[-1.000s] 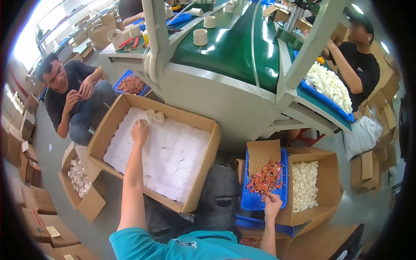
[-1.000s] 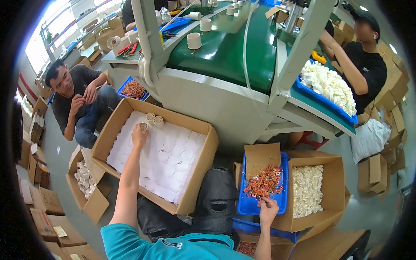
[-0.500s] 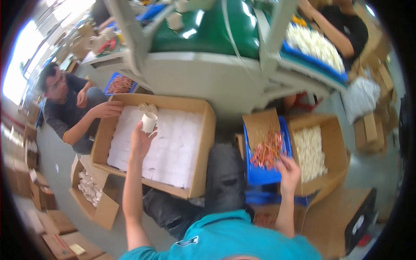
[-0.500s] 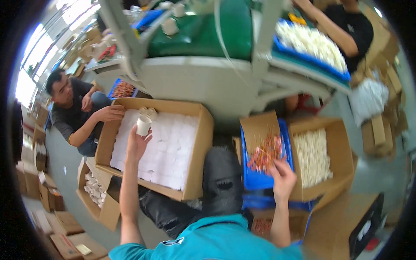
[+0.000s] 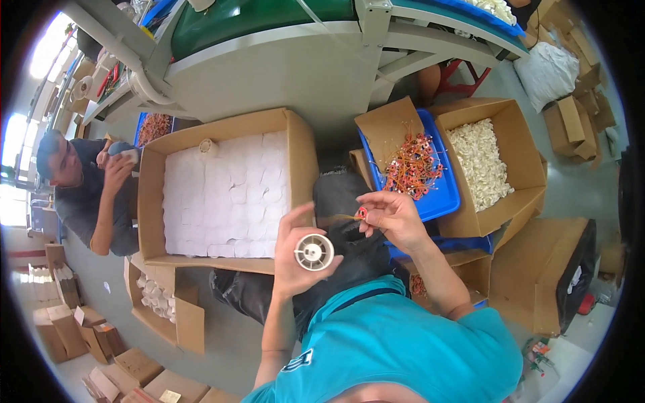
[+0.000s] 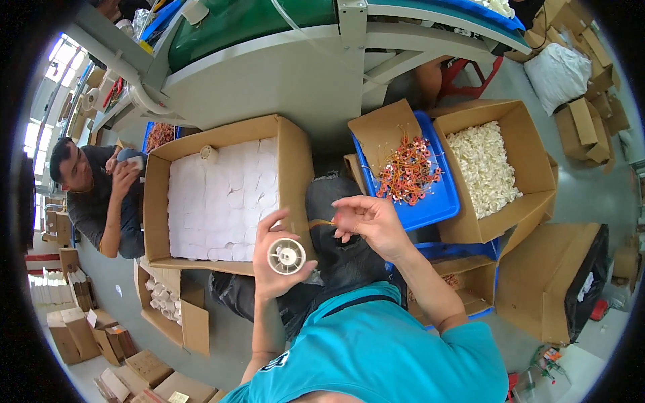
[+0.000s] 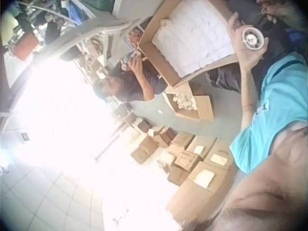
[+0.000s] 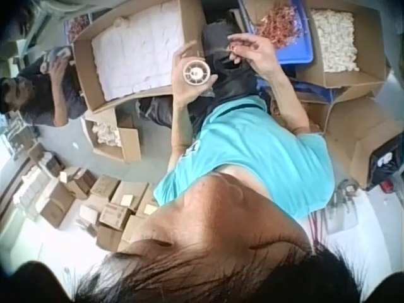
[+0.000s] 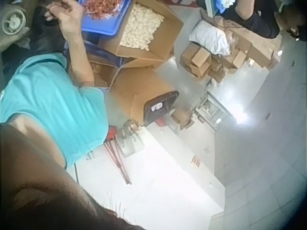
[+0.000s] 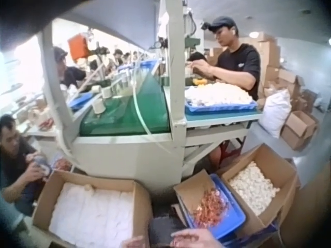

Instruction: The person assembles small electronic components by hand, inserting wired components into plastic housings.

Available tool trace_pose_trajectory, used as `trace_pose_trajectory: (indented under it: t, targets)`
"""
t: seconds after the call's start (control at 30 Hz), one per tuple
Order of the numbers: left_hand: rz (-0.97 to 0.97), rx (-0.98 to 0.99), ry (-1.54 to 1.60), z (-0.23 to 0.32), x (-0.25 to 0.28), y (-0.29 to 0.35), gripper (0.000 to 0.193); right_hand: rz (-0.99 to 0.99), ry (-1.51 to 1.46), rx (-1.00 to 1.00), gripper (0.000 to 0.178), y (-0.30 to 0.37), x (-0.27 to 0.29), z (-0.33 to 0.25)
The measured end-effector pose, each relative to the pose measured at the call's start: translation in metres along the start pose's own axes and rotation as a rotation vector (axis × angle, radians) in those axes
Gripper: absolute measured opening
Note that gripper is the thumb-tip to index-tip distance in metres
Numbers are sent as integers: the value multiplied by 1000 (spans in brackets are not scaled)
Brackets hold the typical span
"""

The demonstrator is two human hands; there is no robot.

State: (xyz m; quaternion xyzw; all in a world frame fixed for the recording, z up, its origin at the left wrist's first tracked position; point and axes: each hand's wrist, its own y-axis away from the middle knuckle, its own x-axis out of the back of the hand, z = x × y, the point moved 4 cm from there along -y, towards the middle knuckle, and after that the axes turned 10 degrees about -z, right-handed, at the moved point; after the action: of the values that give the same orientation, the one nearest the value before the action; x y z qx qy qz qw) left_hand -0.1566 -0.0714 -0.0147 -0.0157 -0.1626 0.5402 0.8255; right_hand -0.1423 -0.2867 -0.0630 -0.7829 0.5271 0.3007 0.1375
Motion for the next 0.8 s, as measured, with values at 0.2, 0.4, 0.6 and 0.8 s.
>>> trace_pose_trajectory:
  t: [0.2,0.4,0.6,0.8]
  targets:
    - [-308,425,161,-14,-13,10,49,36,135,-15,25,-2,-18,5]
    - [-457,511,350,-20,-16,23,45,99,418,12,20,1,-13,4]
    - [-391,420,191,3,3,20,47,176,916,142,18,5,-21,2]
    - [232,30,-371,-16,0,8,47,337,1095,611,27,8,-46,-46]
